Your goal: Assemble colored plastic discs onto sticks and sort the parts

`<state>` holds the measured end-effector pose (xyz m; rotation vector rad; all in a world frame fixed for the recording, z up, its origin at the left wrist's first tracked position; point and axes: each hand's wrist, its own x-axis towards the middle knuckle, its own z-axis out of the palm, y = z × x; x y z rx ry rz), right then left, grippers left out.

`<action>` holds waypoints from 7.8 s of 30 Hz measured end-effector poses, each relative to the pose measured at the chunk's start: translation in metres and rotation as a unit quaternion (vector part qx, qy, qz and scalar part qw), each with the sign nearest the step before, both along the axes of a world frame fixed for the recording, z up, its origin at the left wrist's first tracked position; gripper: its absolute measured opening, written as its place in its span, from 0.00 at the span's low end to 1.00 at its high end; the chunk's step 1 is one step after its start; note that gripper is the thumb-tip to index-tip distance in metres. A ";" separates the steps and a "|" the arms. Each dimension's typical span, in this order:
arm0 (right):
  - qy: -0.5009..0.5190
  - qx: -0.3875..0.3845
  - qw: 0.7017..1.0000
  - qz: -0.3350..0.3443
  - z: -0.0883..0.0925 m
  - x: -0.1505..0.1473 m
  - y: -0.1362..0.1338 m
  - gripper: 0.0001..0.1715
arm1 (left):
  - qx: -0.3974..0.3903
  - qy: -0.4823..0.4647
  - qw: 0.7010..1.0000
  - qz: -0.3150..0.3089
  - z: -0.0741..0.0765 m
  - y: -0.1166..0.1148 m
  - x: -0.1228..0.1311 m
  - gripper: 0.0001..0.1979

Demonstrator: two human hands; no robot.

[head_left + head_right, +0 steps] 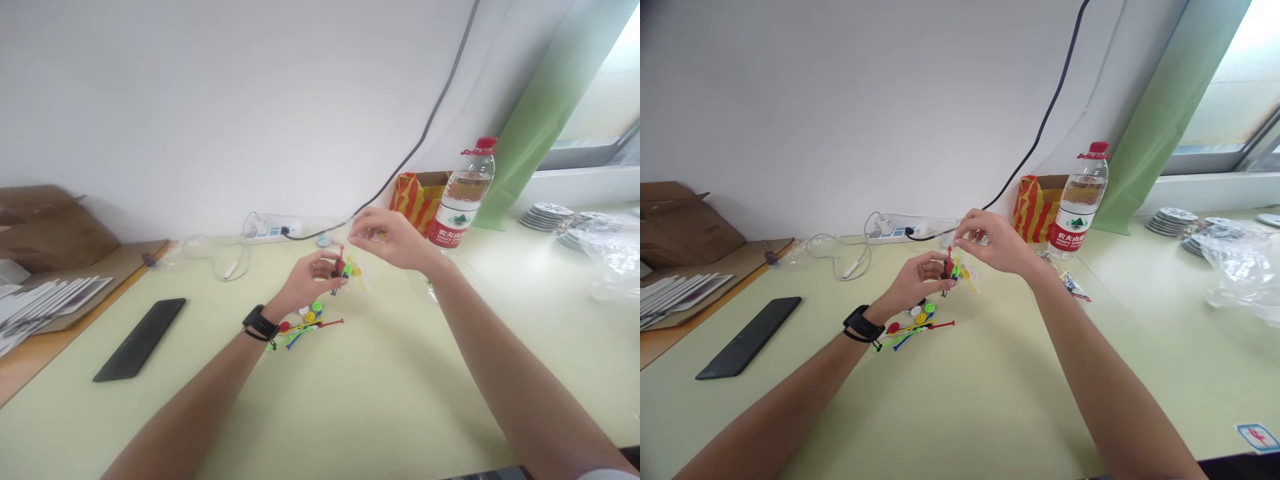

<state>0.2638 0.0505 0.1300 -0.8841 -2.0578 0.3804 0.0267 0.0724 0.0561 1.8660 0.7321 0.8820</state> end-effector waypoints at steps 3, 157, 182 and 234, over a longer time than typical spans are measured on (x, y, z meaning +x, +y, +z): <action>-0.014 0.004 1.000 0.003 0.004 0.001 -0.004 0.13 | 0.056 -0.038 0.997 0.035 0.001 0.000 0.002 0.21; 0.296 -0.315 0.902 -0.003 -0.108 -0.009 -0.072 0.22 | -0.125 -0.109 0.976 0.137 -0.029 -0.062 -0.024 0.19; 0.235 -0.330 0.914 0.000 -0.109 -0.012 -0.072 0.19 | -0.133 -0.049 0.988 0.063 -0.024 -0.069 -0.022 0.16; 0.272 -0.331 0.904 0.014 -0.122 -0.003 -0.066 0.10 | -0.121 -0.045 0.989 0.077 -0.026 -0.057 -0.030 0.11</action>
